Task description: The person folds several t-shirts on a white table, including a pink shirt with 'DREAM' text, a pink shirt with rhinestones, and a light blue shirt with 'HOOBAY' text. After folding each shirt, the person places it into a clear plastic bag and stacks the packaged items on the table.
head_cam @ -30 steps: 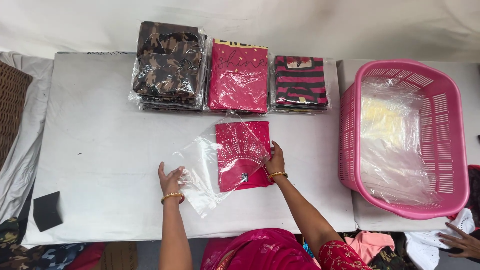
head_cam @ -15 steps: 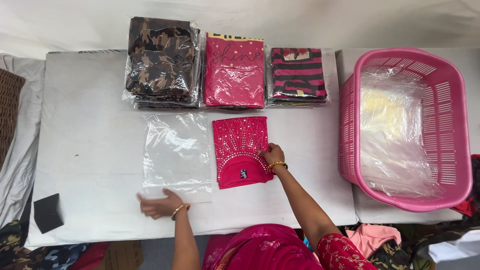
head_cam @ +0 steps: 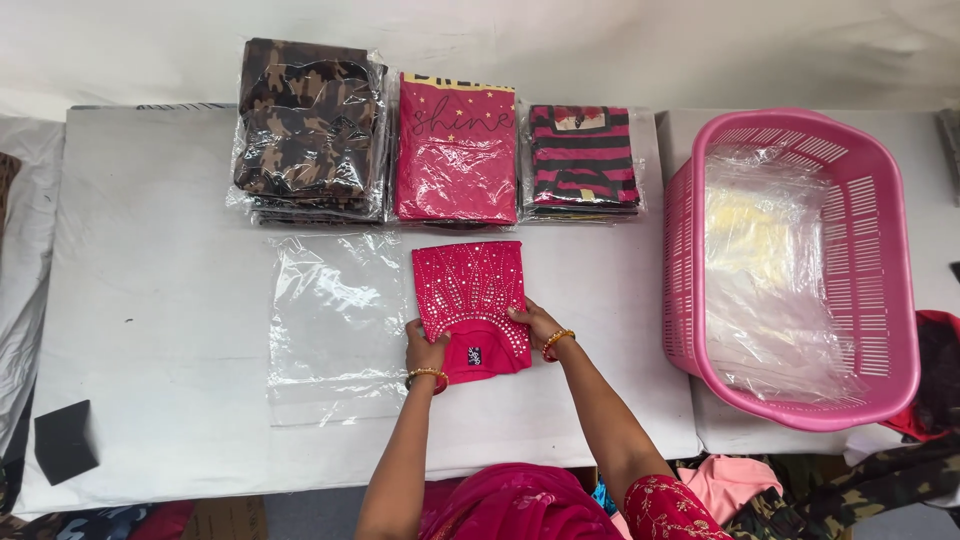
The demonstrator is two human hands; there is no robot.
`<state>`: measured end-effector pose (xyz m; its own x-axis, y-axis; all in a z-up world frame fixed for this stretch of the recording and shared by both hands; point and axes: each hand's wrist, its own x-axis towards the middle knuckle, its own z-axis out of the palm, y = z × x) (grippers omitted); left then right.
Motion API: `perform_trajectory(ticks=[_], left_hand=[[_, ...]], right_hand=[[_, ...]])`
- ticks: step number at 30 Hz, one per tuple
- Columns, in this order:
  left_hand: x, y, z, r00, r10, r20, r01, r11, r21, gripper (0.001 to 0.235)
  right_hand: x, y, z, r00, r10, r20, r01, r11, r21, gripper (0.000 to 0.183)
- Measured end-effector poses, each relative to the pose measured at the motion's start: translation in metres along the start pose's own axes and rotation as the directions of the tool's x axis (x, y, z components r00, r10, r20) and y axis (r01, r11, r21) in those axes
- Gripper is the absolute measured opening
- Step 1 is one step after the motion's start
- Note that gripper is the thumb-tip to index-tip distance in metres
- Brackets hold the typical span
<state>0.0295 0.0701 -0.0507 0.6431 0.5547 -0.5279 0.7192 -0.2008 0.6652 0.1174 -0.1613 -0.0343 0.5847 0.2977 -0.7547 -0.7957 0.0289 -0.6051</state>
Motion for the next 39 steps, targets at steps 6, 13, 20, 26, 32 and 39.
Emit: perform_trajectory(ticks=[6, 13, 20, 26, 32, 39], left_hand=[[0.034, -0.045, 0.031, 0.969, 0.153, 0.193, -0.027, 0.845, -0.534, 0.052], [-0.035, 0.036, 0.058, 0.836, 0.549, -0.004, -0.548, 0.834, -0.065, 0.071], [-0.054, 0.019, 0.047, 0.71, 0.608, 0.354, -0.609, 0.783, -0.124, 0.069], [-0.018, -0.064, -0.105, 0.605, 0.772, 0.194, -0.785, 0.537, 0.308, 0.059], [-0.02, -0.088, -0.183, 0.917, 0.163, 0.363, -0.397, 0.308, 0.865, 0.107], [-0.003, -0.105, -0.104, 0.936, 0.337, 0.102, -0.317, 0.682, 0.659, 0.045]], right_hand=[[0.014, -0.006, 0.003, 0.996, -0.015, 0.089, 0.011, 0.999, 0.046, 0.071], [0.019, -0.009, 0.034, 0.96, -0.26, 0.103, 0.272, 0.954, -0.128, 0.076], [0.077, 0.02, 0.008, 0.911, -0.411, 0.011, 0.366, 0.797, -0.48, 0.082], [0.041, 0.011, 0.003, 0.915, -0.404, -0.009, 0.326, 0.75, -0.576, 0.074], [0.016, -0.002, -0.005, 0.902, -0.425, 0.075, 0.406, 0.777, -0.48, 0.072], [-0.021, -0.019, -0.006, 0.908, -0.41, 0.089, 0.393, 0.757, -0.522, 0.072]])
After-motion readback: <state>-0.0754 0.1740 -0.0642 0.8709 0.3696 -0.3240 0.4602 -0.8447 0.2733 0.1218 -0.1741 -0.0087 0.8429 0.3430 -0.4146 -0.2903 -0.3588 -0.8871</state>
